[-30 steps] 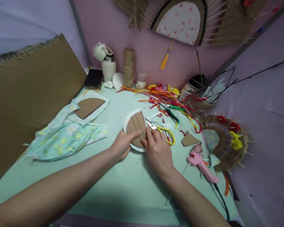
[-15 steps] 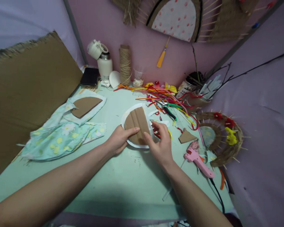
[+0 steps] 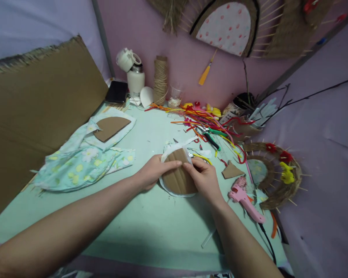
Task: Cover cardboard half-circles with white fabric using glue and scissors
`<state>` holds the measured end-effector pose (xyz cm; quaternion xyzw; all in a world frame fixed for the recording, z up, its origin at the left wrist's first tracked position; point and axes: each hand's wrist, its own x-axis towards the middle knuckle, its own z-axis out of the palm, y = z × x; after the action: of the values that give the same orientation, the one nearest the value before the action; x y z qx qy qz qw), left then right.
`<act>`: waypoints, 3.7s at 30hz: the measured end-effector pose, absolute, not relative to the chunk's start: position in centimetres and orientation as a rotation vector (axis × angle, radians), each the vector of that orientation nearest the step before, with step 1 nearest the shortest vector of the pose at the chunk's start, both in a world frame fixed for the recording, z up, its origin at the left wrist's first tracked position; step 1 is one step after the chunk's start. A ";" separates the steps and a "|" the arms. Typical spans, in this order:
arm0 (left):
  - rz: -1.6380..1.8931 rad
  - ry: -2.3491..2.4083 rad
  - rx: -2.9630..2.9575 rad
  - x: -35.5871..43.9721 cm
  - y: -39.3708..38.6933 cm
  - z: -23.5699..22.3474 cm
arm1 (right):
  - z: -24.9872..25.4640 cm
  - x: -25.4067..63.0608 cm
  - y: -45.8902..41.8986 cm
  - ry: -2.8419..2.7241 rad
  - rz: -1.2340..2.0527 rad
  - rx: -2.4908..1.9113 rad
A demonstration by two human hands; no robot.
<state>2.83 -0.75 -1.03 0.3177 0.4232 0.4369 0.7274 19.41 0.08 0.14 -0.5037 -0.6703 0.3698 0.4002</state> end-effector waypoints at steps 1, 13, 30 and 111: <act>0.971 0.970 0.728 2.7 -0.6 -1.1 | 0.1 19.4 0.0 -1.710 0.926 -1.273; 1.007 1.064 0.706 3.3 -0.9 -1.8 | -0.6 19.2 -0.4 -1.765 0.469 -1.180; 1.092 1.091 0.646 2.8 -0.3 -1.6 | -0.7 18.7 -0.9 -2.348 -0.077 -1.247; 0.828 1.066 0.767 0.2 1.2 -0.6 | -0.2 23.4 2.0 -2.298 0.372 -1.967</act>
<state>0.23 1.18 -0.61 0.3461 0.4812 0.3738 0.7134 23.41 1.99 -0.15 -0.6446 -0.7532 0.1220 0.0470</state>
